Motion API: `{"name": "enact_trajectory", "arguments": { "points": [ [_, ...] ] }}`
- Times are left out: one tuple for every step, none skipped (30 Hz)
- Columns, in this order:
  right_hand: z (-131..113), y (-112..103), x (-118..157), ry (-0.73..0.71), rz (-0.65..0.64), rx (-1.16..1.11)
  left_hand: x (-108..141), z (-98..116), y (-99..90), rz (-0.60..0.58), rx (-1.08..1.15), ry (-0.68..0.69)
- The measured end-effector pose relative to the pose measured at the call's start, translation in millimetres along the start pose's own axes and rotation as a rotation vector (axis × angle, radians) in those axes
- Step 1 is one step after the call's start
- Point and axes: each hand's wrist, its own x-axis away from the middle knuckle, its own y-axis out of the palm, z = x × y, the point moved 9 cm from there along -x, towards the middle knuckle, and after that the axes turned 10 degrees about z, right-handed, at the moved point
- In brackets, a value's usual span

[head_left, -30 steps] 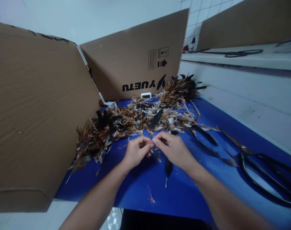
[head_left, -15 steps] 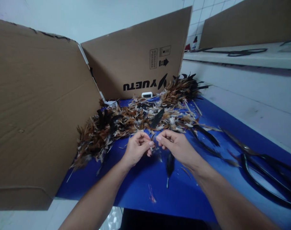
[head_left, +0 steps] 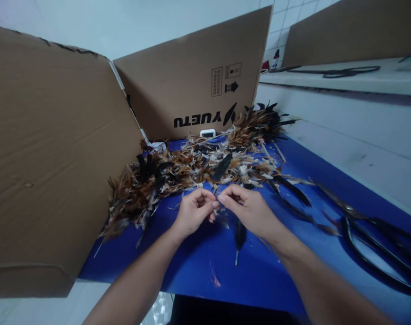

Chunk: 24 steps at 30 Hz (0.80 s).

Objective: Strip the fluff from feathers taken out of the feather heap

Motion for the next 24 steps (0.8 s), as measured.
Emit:
{"name": "enact_trajectory", "arguments": {
  "points": [
    [0,0,0,-0.007,0.0,0.025,0,0,-0.2,0.005,-0.018,0.002],
    [0,0,1,-0.014,0.001,0.051,0,-1,-0.3,0.01,-0.037,0.002],
    [-1,1,1,-0.023,0.004,0.075,0,-2,-0.7,0.017,-0.057,0.002],
    [-2,1,1,-0.032,0.007,0.095,1,-2,-1.2,0.025,-0.078,0.003],
    [-3,1,2,-0.042,0.01,0.115,1,-2,-1.9,0.034,-0.101,0.008],
    [-4,1,2,-0.053,0.015,0.136,1,-2,-2.5,0.04,-0.126,0.017],
    [-6,1,2,-0.067,0.023,0.158,1,-1,-3.0,0.043,-0.154,0.031],
    [-8,1,2,-0.082,0.034,0.181,1,0,-3.6,0.046,-0.182,0.048],
    [-9,0,3,-0.098,0.045,0.202,2,1,-4.0,0.047,-0.208,0.065],
    [-11,1,3,-0.116,0.054,0.22,2,1,-4.2,0.044,-0.231,0.08],
    [-13,1,4,-0.138,0.064,0.236,2,2,-4.4,0.042,-0.246,0.091],
    [-15,1,5,-0.164,0.074,0.25,3,2,-4.6,0.04,-0.255,0.099],
    [-17,2,6,-0.197,0.083,0.264,3,3,-4.6,0.036,-0.261,0.104],
    [-20,2,7,-0.233,0.09,0.279,4,3,-4.2,0.03,-0.264,0.107],
    [-22,3,8,-0.27,0.095,0.291,4,3,-3.4,0.019,-0.263,0.108],
    [-24,3,9,-0.295,0.098,0.293,4,3,-2.4,0.008,-0.257,0.105],
    [-24,3,8,-0.3,0.096,0.282,4,4,-1.4,-0.003,-0.241,0.098],
    [-23,3,7,-0.281,0.091,0.254,4,4,-0.9,-0.009,-0.214,0.09],
    [-19,1,5,-0.239,0.087,0.211,3,5,-0.8,-0.009,-0.174,0.08],
    [-16,-1,3,-0.184,0.084,0.16,2,5,-1.2,-0.005,-0.13,0.072],
    [-12,-3,1,-0.127,0.08,0.109,2,6,-1.8,0.0,-0.086,0.066],
    [-8,-4,-1,-0.074,0.067,0.063,1,7,-2.6,0.007,-0.047,0.063],
    [-5,-4,-2,-0.032,0.045,0.023,0,7,-3.4,0.013,-0.014,0.062],
    [-4,-2,-2,-0.001,0.014,-0.012,0,8,-4.4,0.02,0.011,0.061]
  ]
}}
